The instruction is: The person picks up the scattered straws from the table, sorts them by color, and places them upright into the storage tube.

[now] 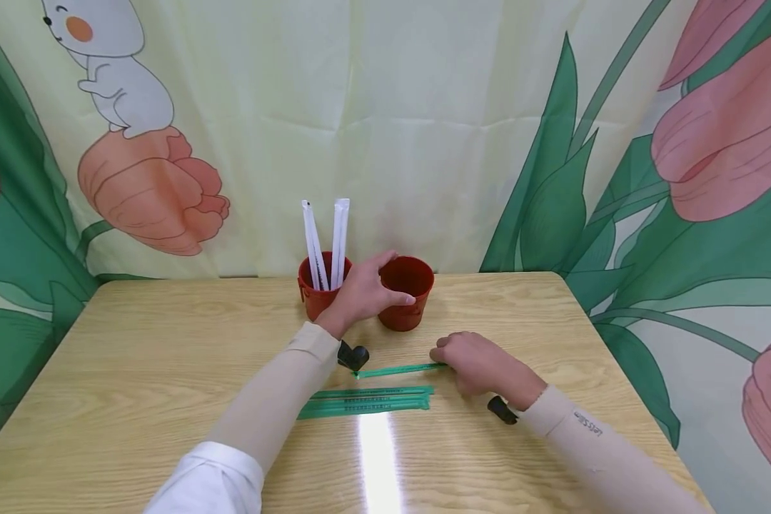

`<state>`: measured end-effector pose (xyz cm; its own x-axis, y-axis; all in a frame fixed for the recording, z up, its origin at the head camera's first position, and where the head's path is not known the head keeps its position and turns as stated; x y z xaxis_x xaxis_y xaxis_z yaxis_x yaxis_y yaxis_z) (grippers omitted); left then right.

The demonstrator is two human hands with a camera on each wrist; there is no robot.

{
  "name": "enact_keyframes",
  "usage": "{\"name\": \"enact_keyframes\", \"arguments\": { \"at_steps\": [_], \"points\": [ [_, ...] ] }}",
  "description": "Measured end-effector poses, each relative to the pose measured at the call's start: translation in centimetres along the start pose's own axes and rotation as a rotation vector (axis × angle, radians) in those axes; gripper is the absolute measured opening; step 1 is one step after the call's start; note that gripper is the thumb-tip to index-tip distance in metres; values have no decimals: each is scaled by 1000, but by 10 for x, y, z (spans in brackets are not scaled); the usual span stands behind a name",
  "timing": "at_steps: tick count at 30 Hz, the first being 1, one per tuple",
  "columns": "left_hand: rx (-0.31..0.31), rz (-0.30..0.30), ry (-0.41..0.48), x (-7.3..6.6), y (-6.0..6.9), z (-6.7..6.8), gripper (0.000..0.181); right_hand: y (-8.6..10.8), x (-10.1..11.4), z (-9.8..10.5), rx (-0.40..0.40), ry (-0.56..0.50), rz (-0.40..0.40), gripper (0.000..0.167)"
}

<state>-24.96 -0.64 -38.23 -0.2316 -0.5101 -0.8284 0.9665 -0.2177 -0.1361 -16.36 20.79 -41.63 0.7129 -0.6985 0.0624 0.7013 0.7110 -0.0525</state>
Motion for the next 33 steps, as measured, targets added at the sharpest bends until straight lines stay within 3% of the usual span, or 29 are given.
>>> {"name": "enact_keyframes", "arguments": {
  "at_steps": [9, 13, 20, 33],
  "points": [
    [-7, -11, 31, -1, 1, 3, 90, 19, -25, 42, -285, -338, 18, 33],
    [1, -24, 29, -2, 1, 2, 86, 15, -27, 53, -391, -472, 13, 29],
    [5, 22, 18, -3, 2, 0, 92, 0, -22, 61, -534, -704, 19, 22],
    [-4, 3, 18, -1, 1, 0, 91, -28, -17, 80, -641, -772, -133, 11]
  ]
}}
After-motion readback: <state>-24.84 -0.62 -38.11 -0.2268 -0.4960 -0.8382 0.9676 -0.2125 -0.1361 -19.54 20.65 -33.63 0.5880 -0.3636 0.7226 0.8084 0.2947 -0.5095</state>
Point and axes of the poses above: each hand's wrist, its own y-axis away from the middle knuckle, its own z-axis out of the back of the hand, x = y × z, the point moved 2 cm from there along -y, towards the middle knuckle, and after that the axes turned 9 degrees about -x, right-handed, at the moved point
